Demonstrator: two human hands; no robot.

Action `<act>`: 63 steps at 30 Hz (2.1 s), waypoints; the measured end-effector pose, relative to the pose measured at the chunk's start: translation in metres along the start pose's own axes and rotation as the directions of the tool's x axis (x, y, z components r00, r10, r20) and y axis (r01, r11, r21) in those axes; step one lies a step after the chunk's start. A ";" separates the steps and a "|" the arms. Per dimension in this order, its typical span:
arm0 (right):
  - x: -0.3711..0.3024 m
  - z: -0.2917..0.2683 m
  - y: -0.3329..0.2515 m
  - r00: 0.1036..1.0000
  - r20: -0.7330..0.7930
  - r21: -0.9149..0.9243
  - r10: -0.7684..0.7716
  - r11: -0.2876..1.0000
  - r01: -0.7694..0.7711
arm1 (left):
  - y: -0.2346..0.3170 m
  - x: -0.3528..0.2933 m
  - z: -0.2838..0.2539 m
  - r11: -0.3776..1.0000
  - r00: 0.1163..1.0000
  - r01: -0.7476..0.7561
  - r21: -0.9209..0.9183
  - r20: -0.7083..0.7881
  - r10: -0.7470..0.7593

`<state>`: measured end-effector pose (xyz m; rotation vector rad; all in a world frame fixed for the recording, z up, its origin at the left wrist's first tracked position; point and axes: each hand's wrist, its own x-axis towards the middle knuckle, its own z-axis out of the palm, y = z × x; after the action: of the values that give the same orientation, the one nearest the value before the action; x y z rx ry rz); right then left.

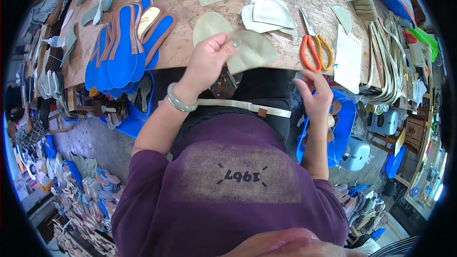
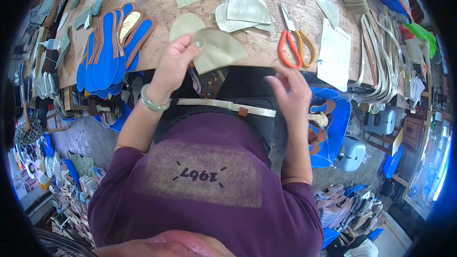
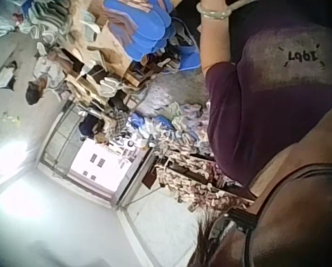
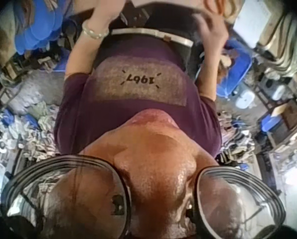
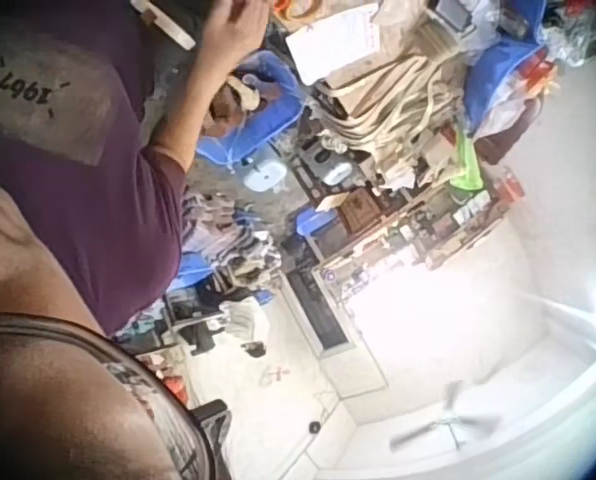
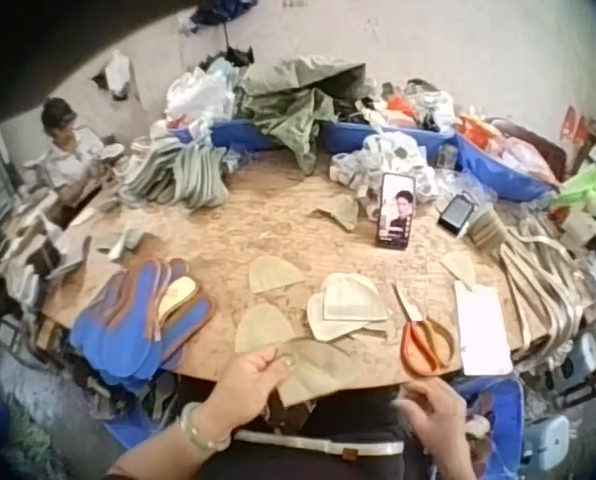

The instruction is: The person assembles shoe components by hand at a workbench. They pick up beige semi-circular insoles and thin brown strips, aligning and pressing them together to form a single unit. The person handles the materials one at a time, repeatedly folding and pressing the edges to secure the assembly.

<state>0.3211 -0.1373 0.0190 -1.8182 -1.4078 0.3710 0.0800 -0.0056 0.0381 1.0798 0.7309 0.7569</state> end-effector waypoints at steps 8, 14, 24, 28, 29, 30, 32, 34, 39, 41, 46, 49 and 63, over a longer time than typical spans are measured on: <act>0.039 0.074 -0.061 0.868 -0.097 0.055 -0.487 0.868 0.493 | -0.014 -0.024 -0.002 0.929 0.999 0.024 -0.369 -0.015 -0.032; 0.052 0.094 -0.074 0.761 -0.137 -0.084 -0.634 0.773 0.629 | -0.012 -0.022 -0.010 0.692 0.996 0.071 -0.718 0.019 -0.083; 0.115 0.118 -0.116 0.871 0.041 0.516 -0.490 0.757 0.401 | -0.019 -0.018 -0.047 0.759 0.977 -0.137 -0.636 -0.215 -0.004; 0.128 0.129 -0.141 0.752 0.100 0.578 -0.652 0.653 0.489 | -0.005 -0.019 -0.059 0.660 0.969 -0.244 -0.711 -0.214 0.127; 0.126 0.133 -0.144 0.713 0.101 0.565 -0.693 0.630 0.532 | -0.003 -0.020 -0.063 0.574 0.967 -0.254 -0.779 -0.196 0.162; 0.124 0.136 -0.146 0.672 0.106 0.550 -0.733 0.606 0.574 | -0.002 -0.021 -0.069 0.516 0.960 -0.252 -0.819 -0.144 0.241; 0.120 0.138 -0.147 0.624 0.118 0.589 -0.773 0.560 0.582 | 0.002 -0.026 -0.077 0.551 0.975 -0.209 -0.808 -0.130 0.179; 0.115 0.130 -0.147 0.602 0.182 0.558 -0.777 0.586 0.588 | 0.002 -0.027 -0.084 0.563 0.986 -0.165 -0.810 -0.125 0.108; 0.103 0.109 -0.147 0.483 0.280 0.381 -0.830 0.558 0.737 | 0.008 -0.033 -0.079 0.655 0.991 -0.116 -0.747 -0.130 0.028; 0.099 0.103 -0.147 0.422 0.349 0.338 -0.837 0.532 0.776 | 0.005 -0.037 -0.077 0.656 0.996 -0.091 -0.749 -0.062 0.068; 0.086 0.094 -0.152 0.382 0.482 0.325 -0.789 0.566 0.758 | -0.006 -0.048 -0.072 0.675 0.999 -0.044 -0.736 -0.021 0.043; 0.078 0.094 -0.151 0.303 0.602 0.297 -0.738 0.560 0.774 | -0.011 -0.049 -0.077 0.636 0.996 -0.012 -0.772 -0.063 -0.059; 0.175 0.107 -0.139 0.877 0.394 0.206 -0.275 0.956 0.207 | -0.015 -0.058 -0.094 0.730 0.920 -0.389 -0.562 -0.282 0.272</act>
<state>0.2166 0.0750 0.0916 -1.4607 -1.8206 0.7543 -0.0265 -0.0118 0.0042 0.5435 0.3845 1.3139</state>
